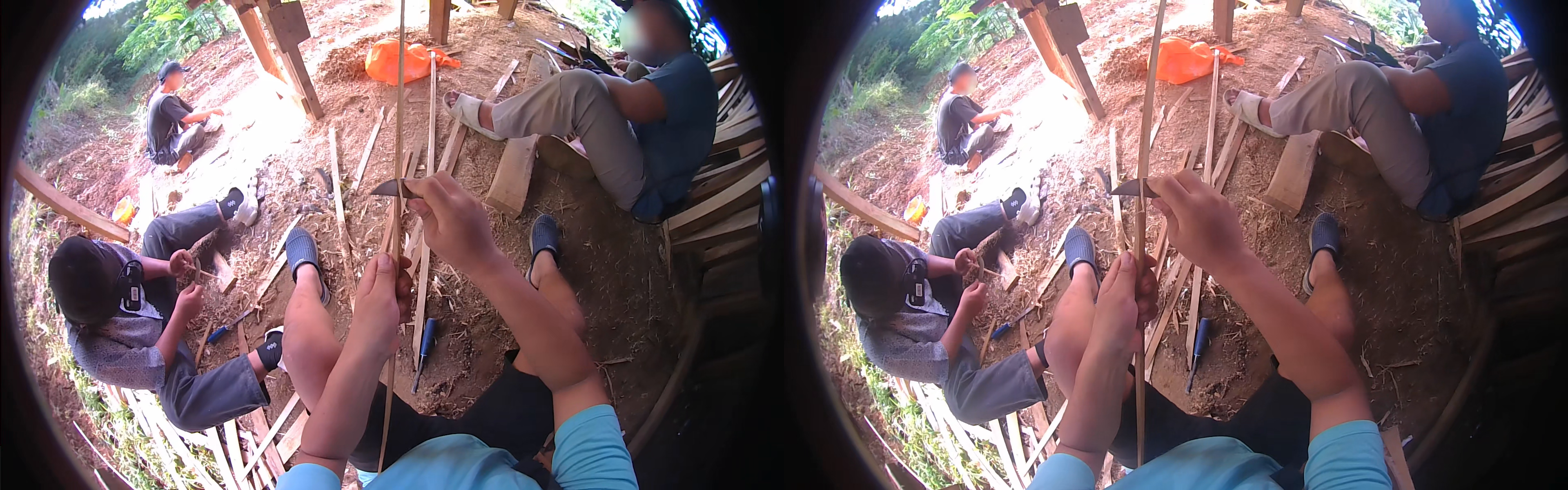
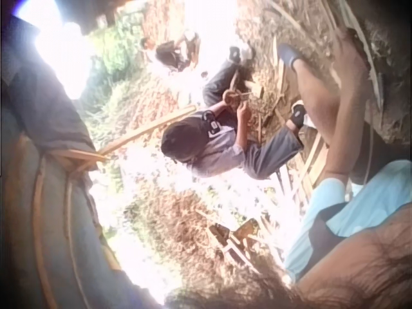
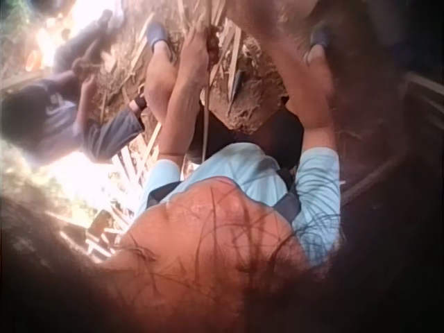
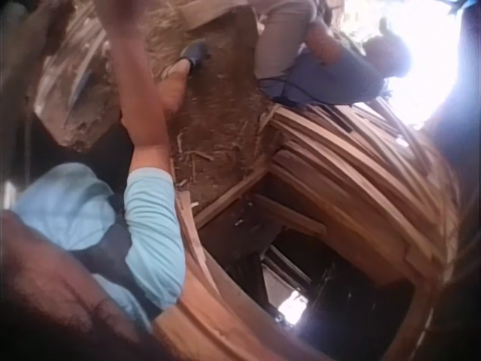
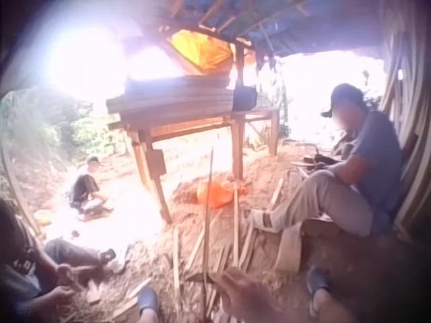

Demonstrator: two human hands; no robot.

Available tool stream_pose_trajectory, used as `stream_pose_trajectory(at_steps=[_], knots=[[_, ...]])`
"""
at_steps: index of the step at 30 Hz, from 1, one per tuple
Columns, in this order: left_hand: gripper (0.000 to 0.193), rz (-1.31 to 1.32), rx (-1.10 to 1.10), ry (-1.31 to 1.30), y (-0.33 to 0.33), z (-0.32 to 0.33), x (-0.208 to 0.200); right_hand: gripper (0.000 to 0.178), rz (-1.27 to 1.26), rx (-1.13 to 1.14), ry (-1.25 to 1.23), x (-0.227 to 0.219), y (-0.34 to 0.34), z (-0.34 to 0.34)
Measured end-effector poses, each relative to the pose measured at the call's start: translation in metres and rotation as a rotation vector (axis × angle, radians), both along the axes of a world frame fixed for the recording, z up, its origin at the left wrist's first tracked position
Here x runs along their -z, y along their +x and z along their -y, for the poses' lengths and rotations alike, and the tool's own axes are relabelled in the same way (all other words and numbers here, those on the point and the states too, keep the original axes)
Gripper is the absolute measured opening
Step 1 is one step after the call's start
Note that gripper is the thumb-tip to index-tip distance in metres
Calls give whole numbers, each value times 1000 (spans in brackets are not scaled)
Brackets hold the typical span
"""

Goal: The person sits on the ground and uses a curved knife to shave thin strips from a long wooden stick. They repeatedly draw the blade along the stick to create shavings, occasionally adjusting their grip and the stick's position. Other people are also working on similar wooden pieces nearby.

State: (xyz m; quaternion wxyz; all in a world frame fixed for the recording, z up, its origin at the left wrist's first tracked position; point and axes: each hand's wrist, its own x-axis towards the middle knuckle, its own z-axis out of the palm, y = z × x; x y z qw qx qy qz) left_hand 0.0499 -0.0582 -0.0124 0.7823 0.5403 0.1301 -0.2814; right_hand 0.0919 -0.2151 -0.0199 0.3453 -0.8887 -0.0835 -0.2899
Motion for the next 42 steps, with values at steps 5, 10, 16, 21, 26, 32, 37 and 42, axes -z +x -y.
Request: stream_pose_trajectory(at_steps=[5, 10, 16, 21, 26, 32, 37, 42], knots=[[32, -18, 131, -7, -18, 8, -5, 13, 0, 396, 77, 14, 33, 51], [30, -80, 108, -39, -3, -3, 0, 14, 173, 313, -15, -9, 23, 76], [29, -147, 113, -153, 7, -8, 0, 18, -103, -143, -31, -5, -31, 20], [24, -161, 90, -148, 9, -6, -1, 27, -204, -195, -33, -6, -58, 1], [22, -104, 106, -140, 9, -7, 7, 26, -178, -183, -28, -3, -67, -1], [14, 37, 108, -23, 9, -8, -5, 17, -191, -142, -13, 2, -70, -1], [12, 85, 120, -31, 7, -15, 4, 17, -183, -148, -7, 4, -68, -5], [7, 121, 72, -28, 5, -14, 6, 21, -153, -200, -74, 8, -65, -10]])
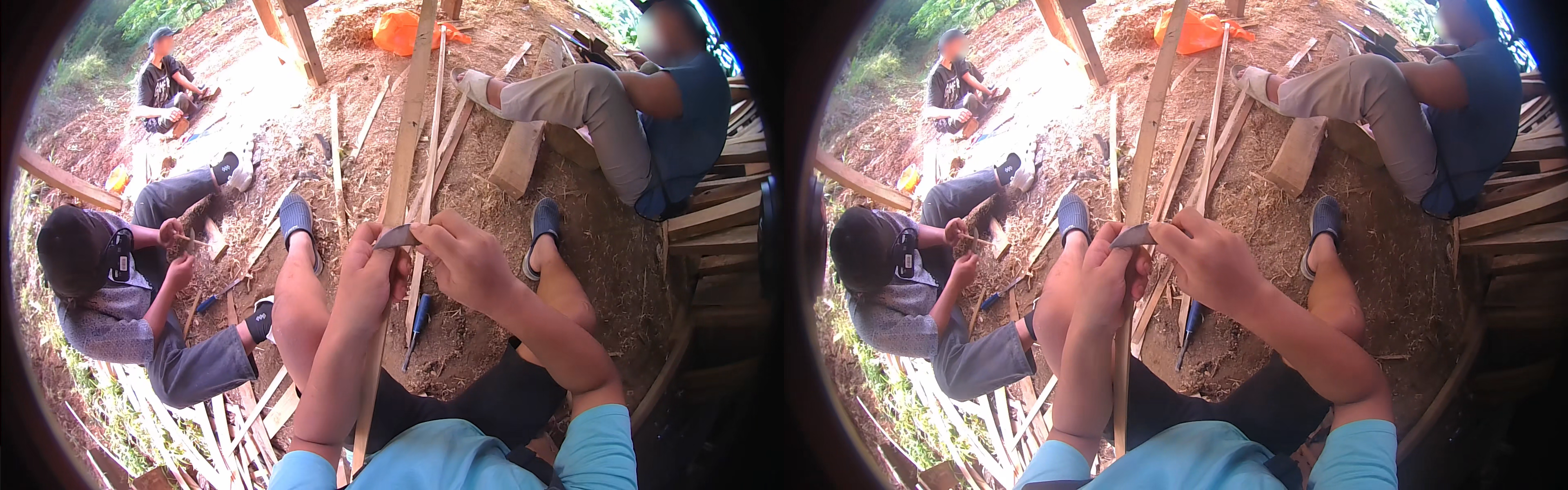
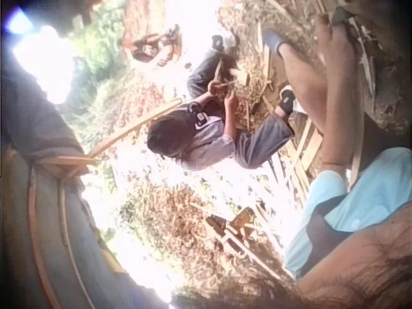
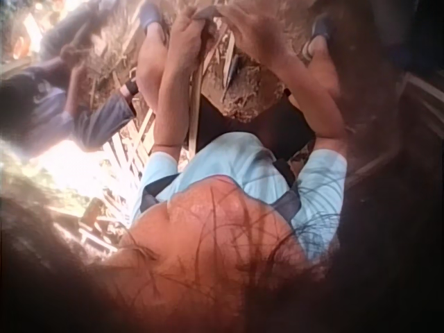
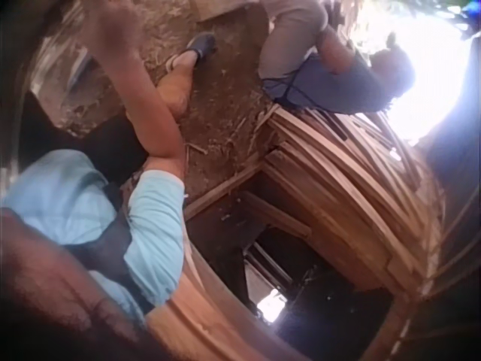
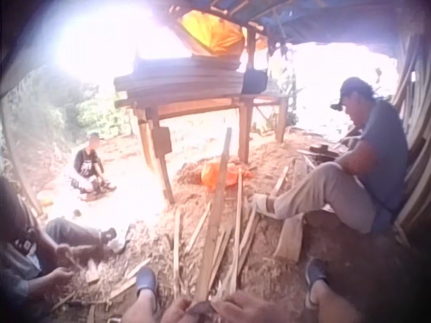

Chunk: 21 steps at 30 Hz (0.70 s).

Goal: The person sits on the ground and uses a curved knife to shave thin strips from a long wooden stick. They repeatedly draw the blade along the stick to create shavings, occasionally adjusting their grip and the stick's position. Other people are also working on similar wooden pieces nearby.

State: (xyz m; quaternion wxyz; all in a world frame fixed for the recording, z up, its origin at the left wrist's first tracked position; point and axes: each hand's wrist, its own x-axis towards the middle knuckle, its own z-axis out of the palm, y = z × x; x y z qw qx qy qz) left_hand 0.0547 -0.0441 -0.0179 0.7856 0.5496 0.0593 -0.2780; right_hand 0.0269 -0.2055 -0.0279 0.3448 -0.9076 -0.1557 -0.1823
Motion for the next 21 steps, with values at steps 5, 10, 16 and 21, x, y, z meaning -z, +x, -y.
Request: stream_pose_trajectory(at_steps=[5, 10, 16, 21], knots=[[8, 43, -7, 62, -3, 1, -1, 24, 36, 52, -42, 2, 3, -1], [12, 80, -47, 88, -4, 3, -7, 22, 16, 124, -39, -3, 10, -6], [16, 78, -29, 105, -6, 7, -13, 18, 176, 222, -44, 1, 28, -3], [17, 26, -1, -4, -9, 7, -10, 13, 368, 547, 19, -7, 61, 86]])
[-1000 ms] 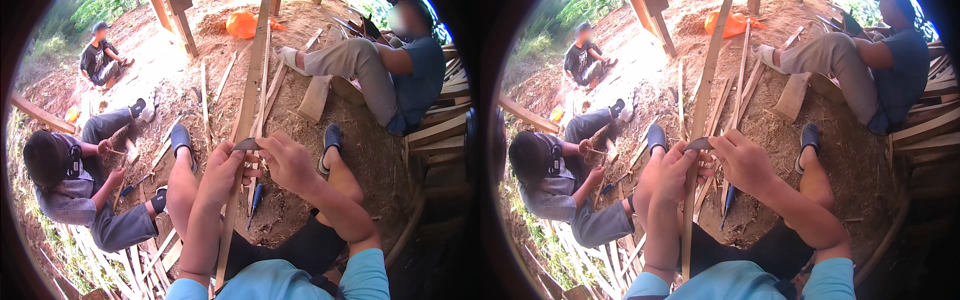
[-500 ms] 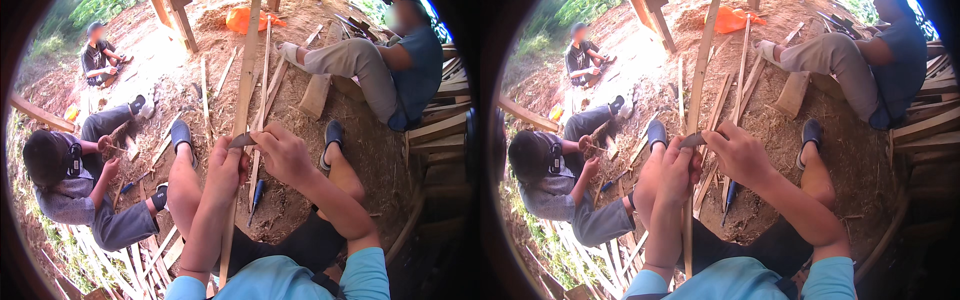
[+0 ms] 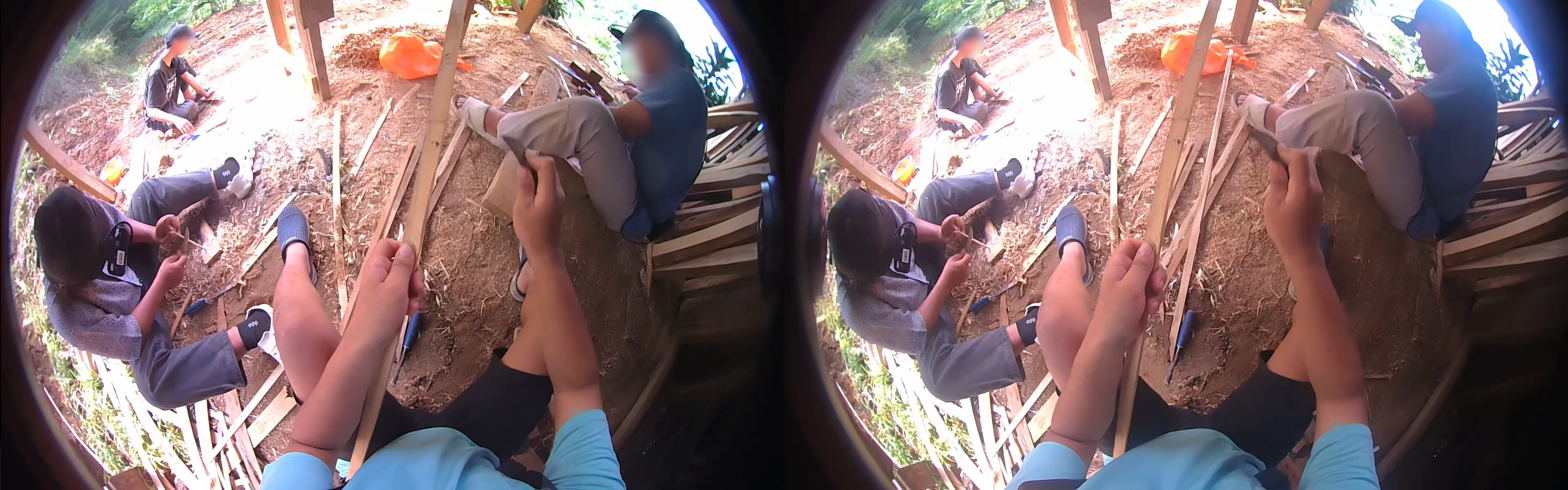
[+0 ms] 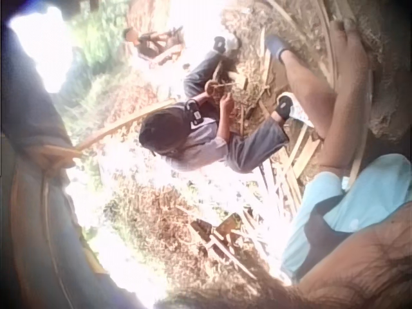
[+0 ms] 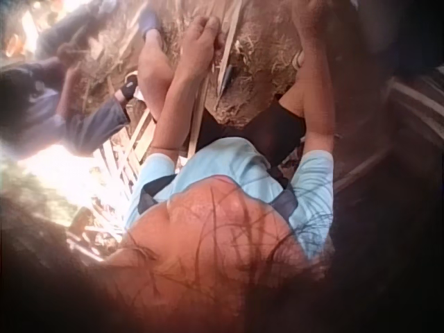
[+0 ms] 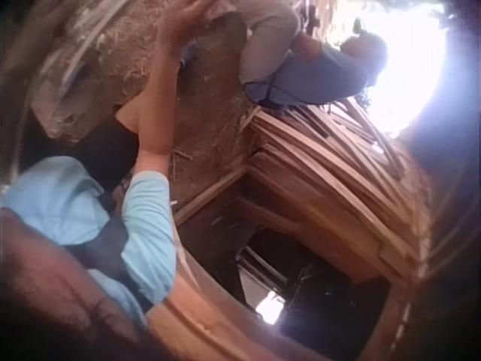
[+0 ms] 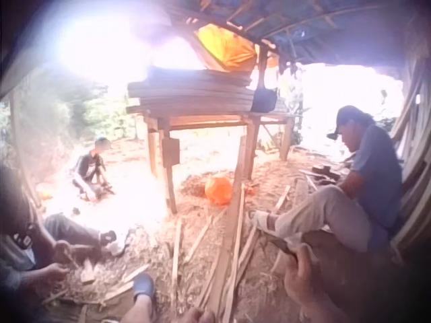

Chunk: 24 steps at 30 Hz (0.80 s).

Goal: The person sits on the ground and uses a curved knife to shave thin strips from a long wooden stick. They repeatedly draw the blade along the stick to create shavings, occasionally adjusting their grip and the stick's position. Other people are also working on similar wooden pieces nearby.

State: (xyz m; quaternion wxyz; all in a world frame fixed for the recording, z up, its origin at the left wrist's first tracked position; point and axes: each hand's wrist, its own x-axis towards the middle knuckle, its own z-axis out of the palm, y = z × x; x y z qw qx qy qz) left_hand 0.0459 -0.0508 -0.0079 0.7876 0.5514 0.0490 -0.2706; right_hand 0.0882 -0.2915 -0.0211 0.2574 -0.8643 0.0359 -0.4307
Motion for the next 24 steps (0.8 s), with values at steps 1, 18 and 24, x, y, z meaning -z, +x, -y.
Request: stream_pose_trajectory(at_steps=[1, 18, 24], knots=[[18, -43, -29, 14, 5, -5, 2, 13, -7, -92, 24, -5, -14, -15], [39, -365, 243, -276, 14, 2, 14, 25, -323, -549, 67, -2, -72, -76], [40, -308, 259, -246, 11, 5, 10, 30, -368, -454, -89, -4, -72, -71]])
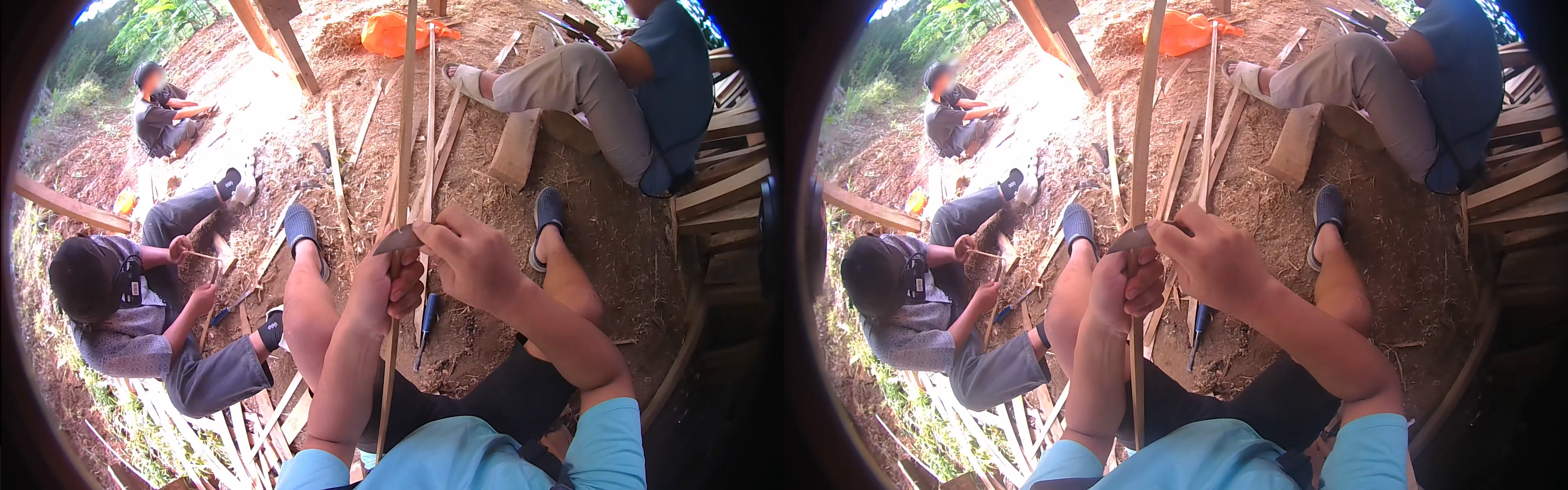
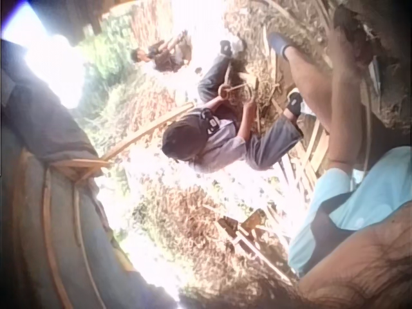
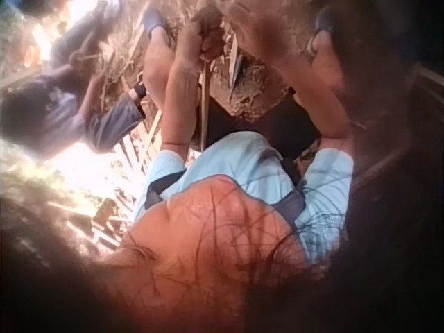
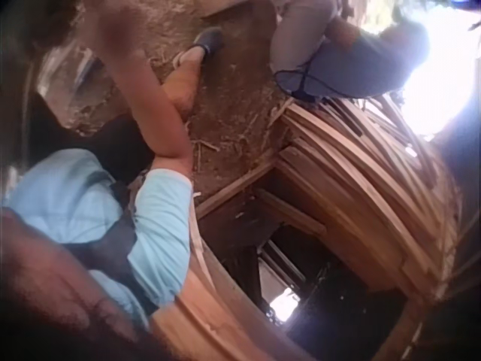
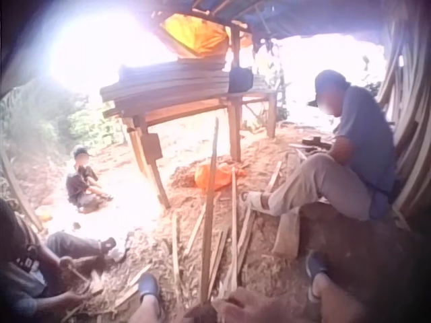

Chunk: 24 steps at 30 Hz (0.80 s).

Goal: The person sits on the ground and uses a curved knife to shave thin strips from a long wooden stick. They repeatedly draw the blade along the stick to create shavings, occasionally adjusting their grip and the stick's position. Other people are also working on similar wooden pieces nearby.

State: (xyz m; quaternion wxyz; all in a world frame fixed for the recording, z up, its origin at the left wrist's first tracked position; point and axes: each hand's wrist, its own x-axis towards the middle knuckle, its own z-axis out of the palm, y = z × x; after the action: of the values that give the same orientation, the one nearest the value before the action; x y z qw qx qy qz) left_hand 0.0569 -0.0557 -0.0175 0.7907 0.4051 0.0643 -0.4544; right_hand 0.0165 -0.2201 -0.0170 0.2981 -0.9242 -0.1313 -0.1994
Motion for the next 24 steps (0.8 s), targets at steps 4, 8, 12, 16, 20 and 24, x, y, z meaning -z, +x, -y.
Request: stream_pose_trajectory(at_steps=[4, 8, 12, 16, 20, 24], knots=[[39, 8, -28, 28, -5, 8, -4, 24, 74, 99, 29, 0, 12, 8], [38, 30, 7, 55, -14, 18, -9, 18, 202, 234, 118, -2, 44, 44], [39, 73, -40, 117, -6, 6, -7, 20, 80, 35, 87, -11, 23, 27], [38, 78, -71, 209, -4, 7, -7, 23, 36, -105, 57, -7, 8, 5], [33, 96, -121, 270, -10, 7, -7, 23, 41, -80, -17, -9, 10, 5], [39, 128, -120, 291, -10, 4, -8, 22, 72, -32, -10, -7, 14, 1]])
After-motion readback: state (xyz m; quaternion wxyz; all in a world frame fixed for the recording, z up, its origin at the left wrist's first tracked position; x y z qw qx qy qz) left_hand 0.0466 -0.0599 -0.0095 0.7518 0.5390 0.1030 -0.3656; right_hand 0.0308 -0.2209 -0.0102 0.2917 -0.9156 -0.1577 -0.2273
